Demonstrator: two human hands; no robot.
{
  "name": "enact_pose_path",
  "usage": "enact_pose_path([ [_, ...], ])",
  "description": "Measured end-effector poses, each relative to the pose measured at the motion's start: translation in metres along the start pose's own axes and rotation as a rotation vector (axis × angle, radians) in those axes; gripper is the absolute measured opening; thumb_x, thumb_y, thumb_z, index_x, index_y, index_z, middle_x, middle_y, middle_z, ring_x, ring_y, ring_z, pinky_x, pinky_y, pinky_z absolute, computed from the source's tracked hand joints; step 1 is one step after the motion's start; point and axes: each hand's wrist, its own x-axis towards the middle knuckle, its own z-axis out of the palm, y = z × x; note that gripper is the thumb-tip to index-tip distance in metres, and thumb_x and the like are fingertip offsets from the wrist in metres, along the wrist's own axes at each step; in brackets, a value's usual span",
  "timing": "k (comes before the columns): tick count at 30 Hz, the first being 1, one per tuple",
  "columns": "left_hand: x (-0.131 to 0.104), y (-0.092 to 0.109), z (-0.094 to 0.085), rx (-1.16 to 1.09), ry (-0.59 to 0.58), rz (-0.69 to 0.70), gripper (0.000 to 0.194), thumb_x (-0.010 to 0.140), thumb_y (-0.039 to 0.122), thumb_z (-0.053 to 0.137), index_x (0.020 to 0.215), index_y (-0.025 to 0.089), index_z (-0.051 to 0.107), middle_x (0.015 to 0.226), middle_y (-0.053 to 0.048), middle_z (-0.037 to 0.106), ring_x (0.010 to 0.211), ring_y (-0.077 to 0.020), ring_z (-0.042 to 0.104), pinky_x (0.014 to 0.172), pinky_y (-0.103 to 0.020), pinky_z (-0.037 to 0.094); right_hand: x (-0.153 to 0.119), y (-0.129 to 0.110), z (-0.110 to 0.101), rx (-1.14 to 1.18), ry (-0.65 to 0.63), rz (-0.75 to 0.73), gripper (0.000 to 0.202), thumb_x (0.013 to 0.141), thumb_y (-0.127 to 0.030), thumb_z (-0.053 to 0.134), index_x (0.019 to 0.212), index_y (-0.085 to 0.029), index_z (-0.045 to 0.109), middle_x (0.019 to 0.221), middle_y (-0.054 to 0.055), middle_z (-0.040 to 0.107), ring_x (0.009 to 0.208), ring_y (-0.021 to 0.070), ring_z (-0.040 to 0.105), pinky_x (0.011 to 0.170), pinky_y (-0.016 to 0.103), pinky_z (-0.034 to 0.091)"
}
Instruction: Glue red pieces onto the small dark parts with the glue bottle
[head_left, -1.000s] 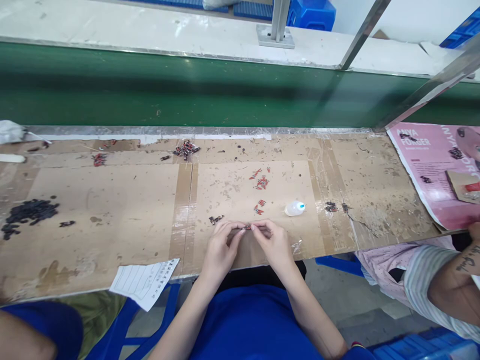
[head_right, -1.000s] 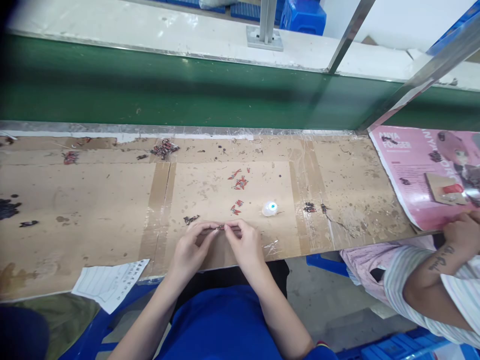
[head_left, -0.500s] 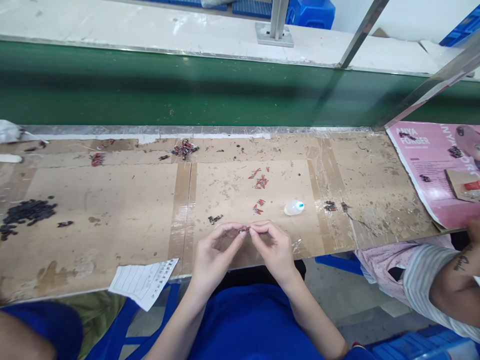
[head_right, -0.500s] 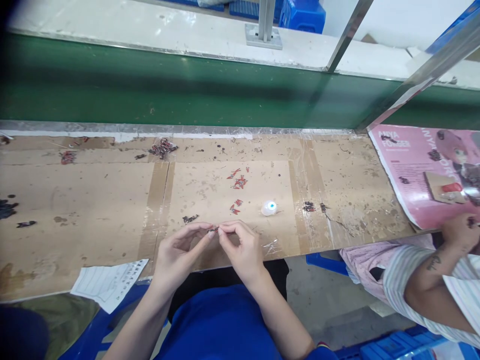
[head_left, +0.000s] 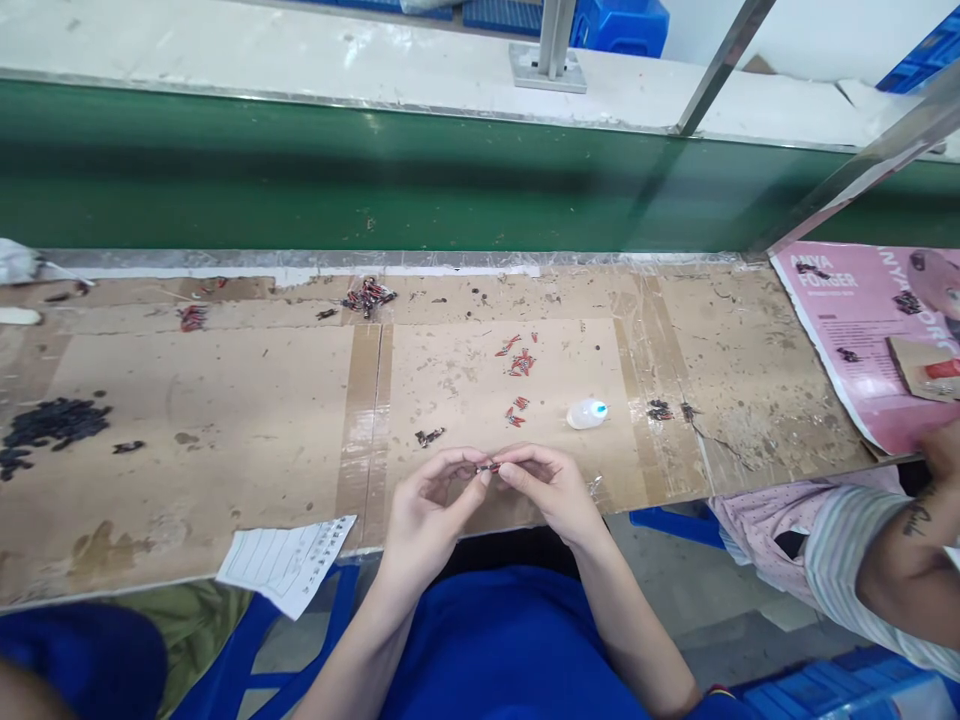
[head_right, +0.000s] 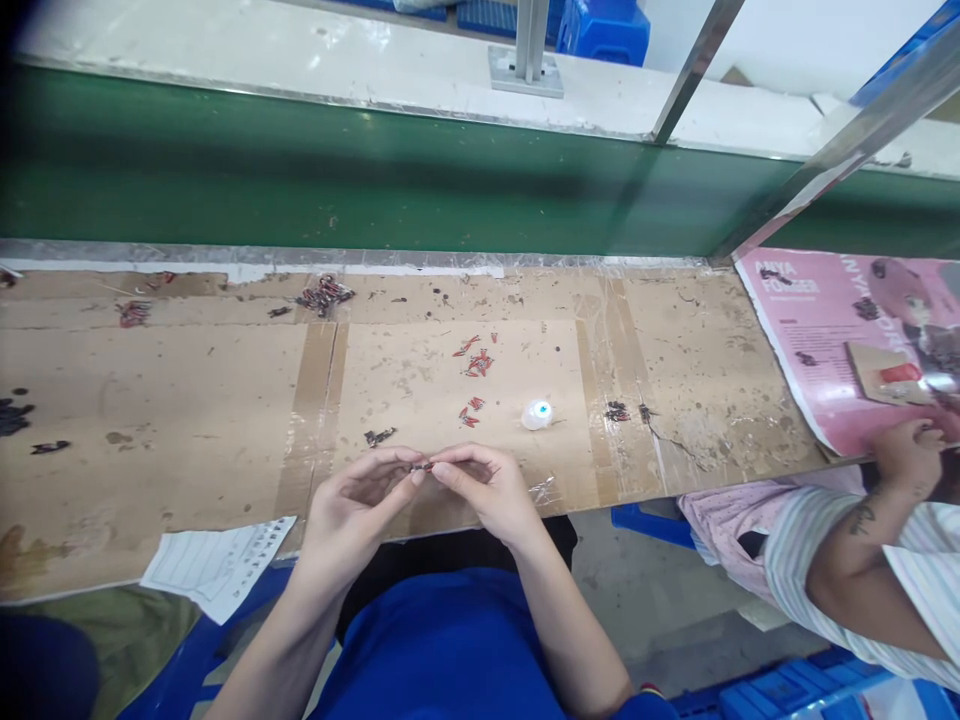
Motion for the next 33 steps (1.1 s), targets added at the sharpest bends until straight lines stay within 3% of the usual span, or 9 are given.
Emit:
enact_pose_path([
  [4,0.000,-0.002,0.005,0.021,-0.009,0.043,0.021,0.073,0.032,0.073,0.086,0.017,0.067,0.084,-0.006,0.073,0.082,-0.0188,0.069,0.078,-0.029,0.057,-0.008,-0.001,0.001,-0.265,0.059,-0.147,0.017,0.087,-0.038,0.063,0.090,-0.023,0.071,0.095,0.004,0.071,0.084,0.0166,0.066,0.072,0.028,0.055],
  [8,-0.002,-0.009,0.022,0.050,-0.047,0.114,0.023,0.078,0.030,0.069,0.097,0.019,0.060,0.086,-0.005,0.072,0.085,-0.0173,0.070,0.081,-0.029,0.056,-0.023,-0.005,-0.006,-0.580,0.159,-0.316,0.016,0.094,-0.032,0.052,0.097,-0.022,0.065,0.097,0.006,0.066,0.089,0.0172,0.064,0.074,0.028,0.054],
  [13,-0.005,-0.013,0.035,0.233,-0.219,0.271,0.033,0.085,0.028,0.063,0.115,0.022,0.052,0.105,-0.007,0.070,0.102,-0.0198,0.067,0.089,-0.035,0.054,-0.041,-0.010,-0.038,-0.779,0.266,-0.362,0.016,0.097,-0.030,0.046,0.098,-0.022,0.060,0.096,0.007,0.065,0.087,0.0184,0.065,0.075,0.030,0.054],
  [15,0.001,-0.012,0.025,0.378,-0.173,0.422,0.033,0.086,0.026,0.062,0.118,0.024,0.054,0.117,-0.009,0.066,0.112,-0.0219,0.062,0.090,-0.037,0.053,-0.046,-0.012,-0.062,-0.855,0.387,-0.346,0.018,0.096,-0.033,0.047,0.097,-0.022,0.061,0.095,0.007,0.066,0.088,0.0199,0.065,0.075,0.033,0.054],
  [18,0.021,-0.011,-0.004,0.643,0.028,0.609,0.018,0.089,0.021,0.054,0.106,0.024,0.062,0.115,-0.008,0.067,0.110,-0.0235,0.059,0.092,-0.041,0.048,-0.049,-0.018,-0.101,-1.024,0.635,-0.362,0.022,0.093,-0.038,0.050,0.094,-0.021,0.064,0.093,0.009,0.067,0.087,0.0234,0.064,0.073,0.037,0.054],
  [20,0.035,-0.013,-0.025,0.828,0.087,0.644,0.017,0.091,0.020,0.050,0.097,0.024,0.065,0.104,-0.007,0.070,0.100,-0.0248,0.059,0.090,-0.044,0.046,-0.046,-0.021,-0.120,-1.165,0.790,-0.406,0.027,0.092,-0.041,0.050,0.094,-0.020,0.067,0.094,0.011,0.067,0.090,0.0266,0.062,0.078,0.044,0.053],
  [23,0.049,-0.017,-0.044,1.053,0.035,0.593,0.020,0.092,0.021,0.047,0.093,0.023,0.067,0.094,-0.009,0.072,0.095,-0.0288,0.055,0.086,-0.046,0.044,-0.039,-0.024,-0.128,-1.337,0.924,-0.506,0.031,0.087,-0.044,0.058,0.102,-0.020,0.070,0.108,0.015,0.065,0.107,0.0326,0.055,0.090,0.054,0.047],
  [29,0.049,-0.013,-0.041,1.209,-0.133,0.466,0.032,0.089,0.010,0.042,0.100,0.023,0.069,0.095,-0.010,0.070,0.096,-0.0288,0.052,0.083,-0.045,0.040,-0.012,-0.013,-0.087,-1.185,0.610,-0.569,0.047,0.079,-0.048,0.069,0.118,-0.022,0.062,0.111,0.012,0.066,0.110,0.0306,0.055,0.096,0.053,0.046],
  [33,0.048,-0.011,-0.029,0.938,-0.197,0.459,0.036,0.090,0.013,0.039,0.098,0.027,0.071,0.093,-0.007,0.068,0.093,-0.0240,0.057,0.082,-0.040,0.044,0.005,-0.006,-0.069,-0.934,0.535,-0.500,0.030,0.081,-0.042,0.068,0.104,-0.024,0.065,0.110,0.011,0.068,0.113,0.0288,0.057,0.098,0.051,0.046],
])
